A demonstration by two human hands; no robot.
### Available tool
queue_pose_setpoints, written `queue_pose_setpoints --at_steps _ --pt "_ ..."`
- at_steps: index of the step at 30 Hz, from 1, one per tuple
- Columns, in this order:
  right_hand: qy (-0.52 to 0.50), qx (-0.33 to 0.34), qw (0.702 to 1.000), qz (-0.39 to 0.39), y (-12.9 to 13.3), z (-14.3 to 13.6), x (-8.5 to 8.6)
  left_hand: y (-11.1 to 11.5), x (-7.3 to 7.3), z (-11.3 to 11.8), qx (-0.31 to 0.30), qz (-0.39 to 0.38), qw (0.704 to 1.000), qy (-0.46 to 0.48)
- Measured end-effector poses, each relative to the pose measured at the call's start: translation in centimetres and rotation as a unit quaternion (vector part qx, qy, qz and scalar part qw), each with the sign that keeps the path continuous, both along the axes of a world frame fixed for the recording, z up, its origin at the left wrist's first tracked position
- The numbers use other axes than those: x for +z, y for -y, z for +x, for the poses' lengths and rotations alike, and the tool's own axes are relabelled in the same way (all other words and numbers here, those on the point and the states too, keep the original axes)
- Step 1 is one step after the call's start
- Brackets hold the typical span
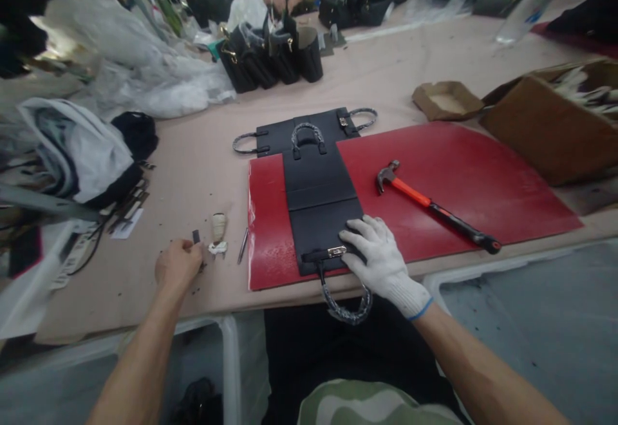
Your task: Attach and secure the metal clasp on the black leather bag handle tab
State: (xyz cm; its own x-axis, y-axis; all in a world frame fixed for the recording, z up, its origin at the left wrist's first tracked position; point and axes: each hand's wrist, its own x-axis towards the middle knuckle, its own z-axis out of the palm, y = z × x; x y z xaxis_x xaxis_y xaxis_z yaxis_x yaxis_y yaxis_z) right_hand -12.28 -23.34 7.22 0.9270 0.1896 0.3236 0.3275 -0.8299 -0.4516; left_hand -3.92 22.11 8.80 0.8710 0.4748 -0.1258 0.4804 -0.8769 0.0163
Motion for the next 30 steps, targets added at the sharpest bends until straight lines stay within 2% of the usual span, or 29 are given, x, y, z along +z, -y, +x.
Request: queue_pose_setpoints --at_steps 3,7,11,15,19,21,23,26,28,30 --pt "-0.007 0.005 1.0 0.001 0.0 0.0 0.1 1.6 0.6 0.7 -0.033 -0.011 0.999 0.021" --pt "-0.014 0.007 1.0 0.0 0.2 -0.1 0.3 3.3 1.0 2.6 -0.044 -0.057 0.995 -0.066" --pt "-0.029 0.012 0.999 -0.024 0.1 -0.2 1.1 3.8 1.4 4.1 -0.054 -0.066 0.989 -0.121" --pt "-0.037 0.037 0.996 -0.069 -0.9 0.1 2.3 4.1 1.7 4.7 -0.062 -0.074 0.985 -0.141" --pt "-0.045 0.068 0.995 -0.064 -2.2 0.9 2.3 4.3 1.7 4.5 -0.048 -0.1 0.987 -0.115" --pt "-0.042 0.066 0.996 -0.048 -2.5 1.2 1.9 4.0 1.7 4.0 -0.036 -0.162 0.984 -0.058" --pt "-0.038 0.063 0.997 -0.037 -2.5 1.3 1.6 3.7 1.8 3.0 -0.014 -0.299 0.954 0.02" --pt "-0.036 0.061 0.997 -0.03 -2.4 1.2 1.5 4.5 2.4 0.5 -0.005 -0.503 0.855 0.128" --pt "-0.035 0.057 0.997 -0.026 -2.4 1.1 1.5 6.5 2.8 -1.6 -0.013 -0.591 0.787 0.174" --pt "-0.035 0.053 0.998 -0.023 -2.5 1.0 1.5 9.4 2.8 -3.5 -0.009 -0.666 0.716 0.207"
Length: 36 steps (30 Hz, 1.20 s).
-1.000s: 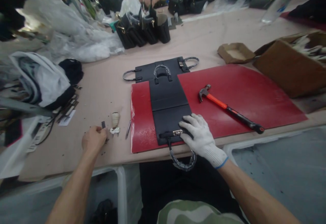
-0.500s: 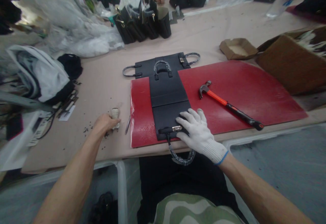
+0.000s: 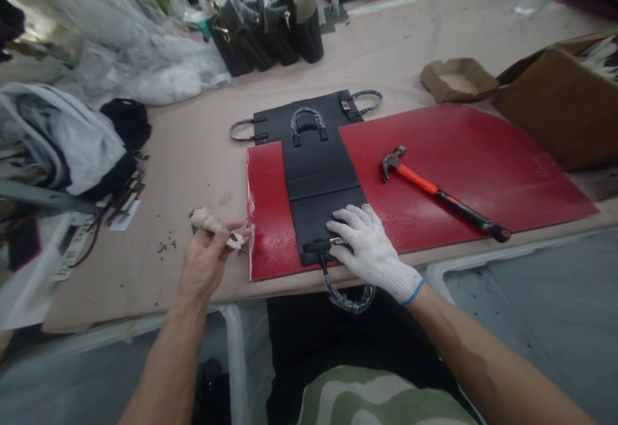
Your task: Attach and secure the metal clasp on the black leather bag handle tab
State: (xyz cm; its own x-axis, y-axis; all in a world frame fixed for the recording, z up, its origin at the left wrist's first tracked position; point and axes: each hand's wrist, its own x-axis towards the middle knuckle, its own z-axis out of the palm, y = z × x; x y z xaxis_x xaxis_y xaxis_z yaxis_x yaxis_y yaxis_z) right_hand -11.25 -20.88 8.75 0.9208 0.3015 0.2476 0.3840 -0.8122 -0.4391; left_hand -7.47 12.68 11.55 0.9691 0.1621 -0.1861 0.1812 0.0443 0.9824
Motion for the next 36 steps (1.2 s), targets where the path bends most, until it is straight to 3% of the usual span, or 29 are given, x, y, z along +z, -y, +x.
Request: queue_pose_setpoints --at_steps 4,8,11,17,24,36 --pt "-0.002 0.002 1.0 0.002 0.0 0.0 -0.1 6.3 -2.0 -2.2 0.006 -0.098 0.994 0.054" --pt "-0.003 0.0 1.0 0.004 -0.1 0.1 -0.1 9.1 -4.7 -2.7 -0.051 -0.09 0.991 0.087" --pt "-0.008 0.0 1.0 0.007 -0.1 0.1 -0.1 8.9 -5.3 -2.8 -0.081 -0.034 0.991 0.1" --pt "-0.015 -0.004 1.0 0.014 0.0 0.1 -0.2 7.4 -4.8 -3.2 -0.086 0.041 0.991 0.097" --pt "-0.014 0.002 1.0 0.009 0.1 0.2 -0.3 8.1 -5.5 -3.6 -0.084 -0.023 0.99 0.114" --pt "-0.017 -0.001 1.0 -0.001 0.1 0.3 -0.6 8.9 -5.0 -2.8 -0.112 -0.021 0.985 0.126"
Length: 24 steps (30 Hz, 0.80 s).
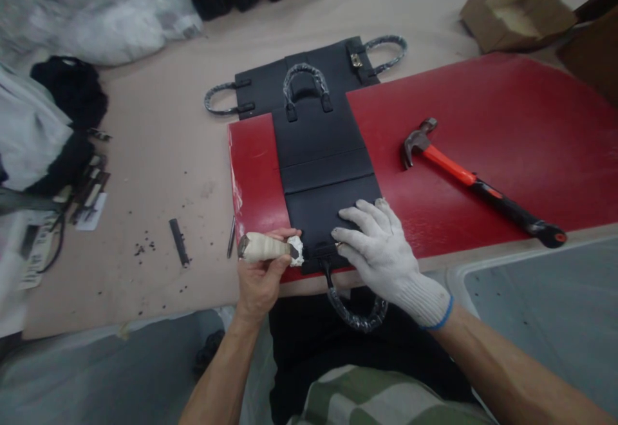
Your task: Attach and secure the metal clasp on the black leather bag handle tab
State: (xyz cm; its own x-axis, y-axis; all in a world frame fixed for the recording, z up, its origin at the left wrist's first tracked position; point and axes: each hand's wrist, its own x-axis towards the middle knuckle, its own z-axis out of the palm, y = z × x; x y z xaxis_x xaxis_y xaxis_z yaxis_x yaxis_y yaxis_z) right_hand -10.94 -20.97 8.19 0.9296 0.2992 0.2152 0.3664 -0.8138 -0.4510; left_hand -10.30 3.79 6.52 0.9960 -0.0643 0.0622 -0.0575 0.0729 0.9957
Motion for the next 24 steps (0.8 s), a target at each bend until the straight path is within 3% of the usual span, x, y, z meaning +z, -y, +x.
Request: queue_pose_setpoints --at_steps 10,24 --pt "0.008 0.078 0.994 0.079 1.4 0.1 0.0 -0.1 -0.6 0.4 -0.023 -0.029 0.999 0.0" --pt "0.003 0.067 0.992 0.104 1.1 0.1 0.0 0.0 -0.2 0.3 -0.028 0.008 0.999 0.032"
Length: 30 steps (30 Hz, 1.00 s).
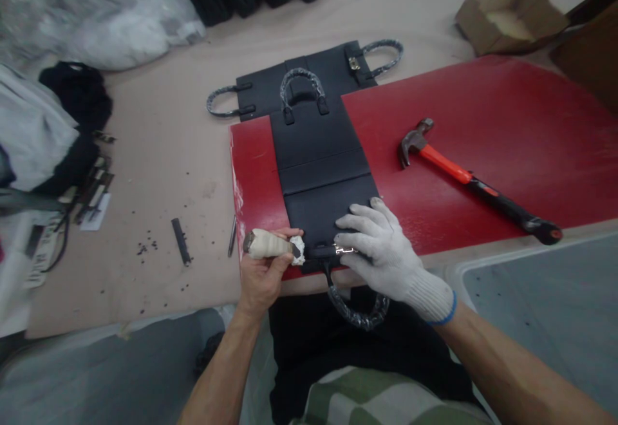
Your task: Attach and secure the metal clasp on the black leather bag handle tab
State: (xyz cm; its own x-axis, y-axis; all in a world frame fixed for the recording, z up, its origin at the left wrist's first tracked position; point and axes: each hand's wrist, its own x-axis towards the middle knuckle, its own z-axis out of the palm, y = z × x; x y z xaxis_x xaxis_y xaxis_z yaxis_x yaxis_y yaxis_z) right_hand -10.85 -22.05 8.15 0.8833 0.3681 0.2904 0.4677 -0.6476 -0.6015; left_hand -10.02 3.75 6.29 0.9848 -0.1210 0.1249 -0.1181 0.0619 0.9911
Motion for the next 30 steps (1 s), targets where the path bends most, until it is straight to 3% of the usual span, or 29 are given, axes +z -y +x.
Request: queue_pose_setpoints --at_steps 8,15,23,30 --pt "-0.002 -0.007 1.0 -0.006 -0.1 0.1 0.0 0.5 0.4 -0.1 0.027 0.053 0.998 0.019" --pt "0.003 -0.01 1.0 -0.001 0.0 -0.1 -0.1 0.5 0.3 -0.3 0.027 0.056 0.998 0.028" --pt "0.009 -0.011 1.0 0.002 -0.1 0.0 -0.4 0.2 0.0 -2.9 0.153 0.084 0.981 0.081" --pt "0.014 -0.016 1.0 0.0 -0.1 -0.1 -0.3 1.0 0.1 -3.5 0.126 0.11 0.98 0.108"
